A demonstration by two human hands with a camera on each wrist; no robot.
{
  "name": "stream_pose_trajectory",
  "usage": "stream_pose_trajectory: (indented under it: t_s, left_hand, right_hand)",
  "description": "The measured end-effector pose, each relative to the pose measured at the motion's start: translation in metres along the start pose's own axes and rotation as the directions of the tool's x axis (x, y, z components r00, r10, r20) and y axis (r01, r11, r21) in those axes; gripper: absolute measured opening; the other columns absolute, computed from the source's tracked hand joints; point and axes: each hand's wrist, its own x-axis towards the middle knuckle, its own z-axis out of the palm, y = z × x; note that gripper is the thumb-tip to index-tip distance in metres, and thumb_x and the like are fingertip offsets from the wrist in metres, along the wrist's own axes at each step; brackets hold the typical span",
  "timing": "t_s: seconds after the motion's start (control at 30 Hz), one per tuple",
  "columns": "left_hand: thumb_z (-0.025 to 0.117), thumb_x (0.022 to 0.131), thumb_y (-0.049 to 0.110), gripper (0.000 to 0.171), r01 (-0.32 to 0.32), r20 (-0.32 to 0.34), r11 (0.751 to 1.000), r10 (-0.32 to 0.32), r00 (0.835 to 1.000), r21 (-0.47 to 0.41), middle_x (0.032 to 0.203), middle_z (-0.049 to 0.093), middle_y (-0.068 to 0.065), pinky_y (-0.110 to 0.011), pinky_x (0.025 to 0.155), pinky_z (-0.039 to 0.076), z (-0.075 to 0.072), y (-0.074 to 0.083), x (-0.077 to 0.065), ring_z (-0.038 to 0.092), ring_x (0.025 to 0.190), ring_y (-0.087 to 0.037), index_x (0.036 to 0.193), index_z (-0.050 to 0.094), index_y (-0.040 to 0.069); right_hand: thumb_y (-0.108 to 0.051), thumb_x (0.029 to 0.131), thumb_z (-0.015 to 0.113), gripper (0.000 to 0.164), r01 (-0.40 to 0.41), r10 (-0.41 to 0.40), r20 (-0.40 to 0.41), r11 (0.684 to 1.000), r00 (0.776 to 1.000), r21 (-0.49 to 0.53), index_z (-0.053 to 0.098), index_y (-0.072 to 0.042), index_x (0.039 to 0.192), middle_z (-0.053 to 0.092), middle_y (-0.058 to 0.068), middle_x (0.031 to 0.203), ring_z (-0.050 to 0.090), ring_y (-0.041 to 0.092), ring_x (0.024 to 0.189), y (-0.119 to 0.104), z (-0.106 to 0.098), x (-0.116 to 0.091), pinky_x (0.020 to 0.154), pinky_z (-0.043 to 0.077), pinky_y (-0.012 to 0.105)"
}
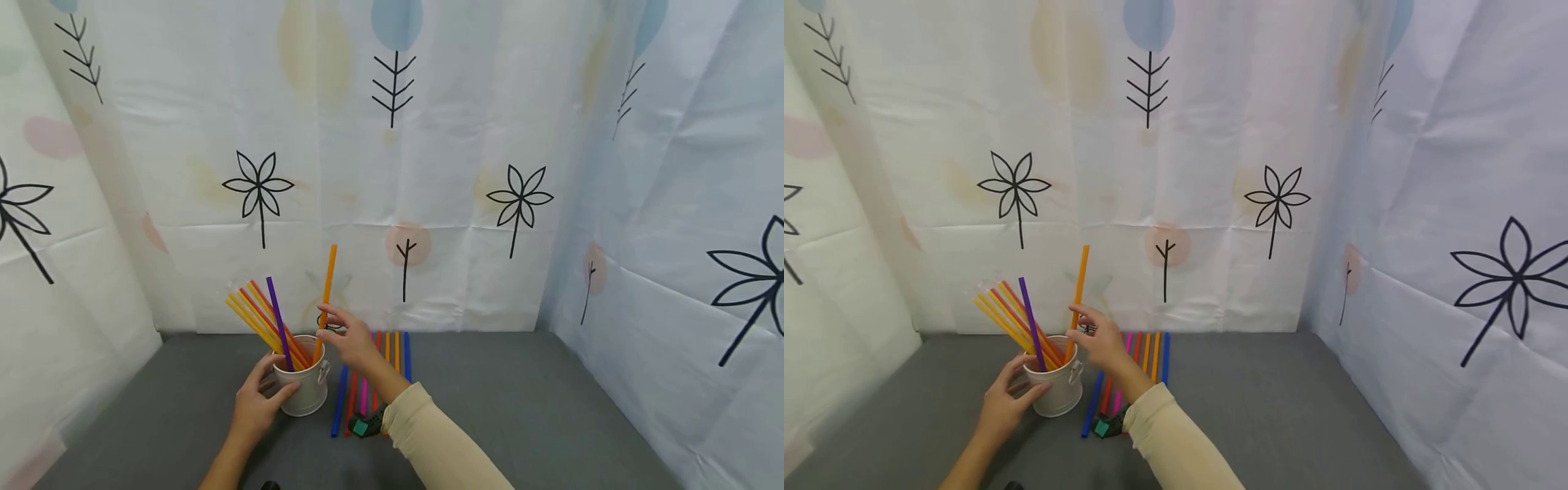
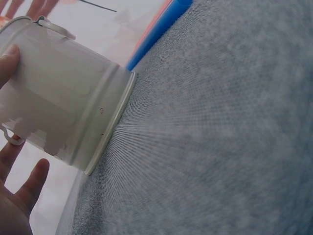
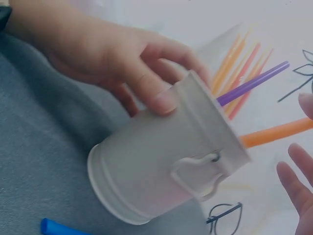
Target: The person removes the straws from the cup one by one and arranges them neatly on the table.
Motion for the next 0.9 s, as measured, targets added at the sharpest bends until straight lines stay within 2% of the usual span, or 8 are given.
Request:
stream_pose_trajectory:
  t_s: [0.13, 0.27, 0.47, 0.53, 0.67, 0.8, 0.87, 0.9]
  left_hand:
    - [0.083, 0.079, 0.014, 0.054, -0.002, -0.003, 1.000, 0.002, 1.000, -0.007, 0.144, 0.043, -0.026, -0.060, 0.088, 0.049, -0.001, 0.000, 0.000, 0.052, 0.119, -0.046, 0.126, 0.056, 0.010]
    - [0.083, 0.079, 0.014, 0.054, 0.005, 0.001, 1.000, -0.005, 1.000, -0.004, 0.144, 0.043, -0.026, -0.059, 0.088, 0.049, -0.001, 0.000, 0.000, 0.052, 0.118, -0.046, 0.126, 0.056, 0.010]
    - [0.081, 0.081, 0.018, 0.054, 0.028, 0.019, 1.000, -0.028, 0.999, 0.004, 0.146, 0.040, -0.026, -0.059, 0.090, 0.048, -0.002, 0.002, 0.000, 0.051, 0.119, -0.046, 0.127, 0.055, 0.009]
    - [0.081, 0.081, 0.017, 0.054, 0.027, 0.020, 1.000, -0.027, 0.999, 0.001, 0.146, 0.040, -0.026, -0.059, 0.090, 0.048, -0.002, 0.002, 0.000, 0.051, 0.119, -0.046, 0.127, 0.055, 0.009]
    - [0.082, 0.080, 0.015, 0.054, 0.015, 0.011, 1.000, -0.015, 1.000, -0.004, 0.145, 0.042, -0.026, -0.059, 0.089, 0.048, -0.001, 0.002, 0.000, 0.052, 0.118, -0.046, 0.126, 0.056, 0.009]
    - [0.082, 0.079, 0.015, 0.054, 0.009, 0.007, 1.000, -0.009, 1.000, -0.005, 0.145, 0.042, -0.026, -0.059, 0.089, 0.048, -0.001, 0.001, 0.000, 0.053, 0.118, -0.046, 0.126, 0.056, 0.009]
    - [0.082, 0.080, 0.016, 0.054, 0.011, 0.008, 1.000, -0.011, 1.000, -0.004, 0.145, 0.042, -0.026, -0.059, 0.090, 0.048, -0.001, 0.001, 0.000, 0.052, 0.118, -0.046, 0.126, 0.056, 0.009]
    - [0.082, 0.080, 0.016, 0.054, 0.012, 0.008, 1.000, -0.011, 1.000, -0.003, 0.145, 0.042, -0.026, -0.059, 0.090, 0.048, -0.001, 0.001, 0.000, 0.052, 0.118, -0.046, 0.127, 0.056, 0.009]
  right_hand:
    - [-0.004, 0.089, 0.068, 0.044, 0.012, -0.009, -0.057, 0.999, 0.998, 0.051, 0.061, -0.014, 0.132, 0.062, 0.008, 0.127, 0.063, 0.022, 0.109, -0.007, -0.005, 0.004, 0.085, 0.054, 0.030]
    - [-0.006, 0.090, 0.068, 0.044, -0.013, 0.021, -0.097, 0.996, 0.995, 0.085, 0.062, -0.021, 0.131, 0.067, 0.008, 0.117, 0.068, 0.019, 0.096, -0.013, -0.010, 0.007, 0.078, 0.056, 0.028]
    - [-0.003, 0.090, 0.067, 0.041, 0.010, 0.006, -0.153, 0.995, 0.988, 0.102, 0.062, -0.012, 0.130, 0.071, 0.017, 0.102, 0.068, 0.031, 0.088, -0.026, -0.021, 0.008, 0.055, 0.044, 0.020]
    - [0.000, 0.091, 0.066, 0.040, 0.014, 0.003, -0.157, 0.994, 0.988, 0.109, 0.061, -0.007, 0.130, 0.070, 0.022, 0.098, 0.068, 0.037, 0.086, -0.037, -0.027, 0.005, 0.054, 0.044, 0.020]
    - [0.000, 0.091, 0.065, 0.037, 0.004, 0.012, -0.171, 0.996, 0.985, 0.090, 0.061, -0.004, 0.128, 0.070, 0.026, 0.094, 0.068, 0.039, 0.081, -0.059, -0.037, -0.004, 0.056, 0.048, 0.021]
    - [0.000, 0.092, 0.063, 0.033, -0.001, 0.014, -0.177, 0.997, 0.984, 0.076, 0.062, -0.002, 0.125, 0.069, 0.027, 0.092, 0.067, 0.042, 0.083, -0.056, -0.047, -0.008, 0.061, 0.053, 0.024]
    - [0.001, 0.093, 0.062, 0.032, -0.010, 0.021, -0.180, 0.998, 0.983, 0.063, 0.063, -0.002, 0.124, 0.069, 0.028, 0.092, 0.067, 0.042, 0.083, -0.052, -0.052, -0.010, 0.054, 0.049, 0.022]
    - [0.002, 0.093, 0.062, 0.031, -0.009, 0.019, -0.183, 0.998, 0.983, 0.056, 0.063, -0.002, 0.123, 0.069, 0.028, 0.091, 0.067, 0.042, 0.083, -0.050, -0.055, -0.011, 0.056, 0.051, 0.021]
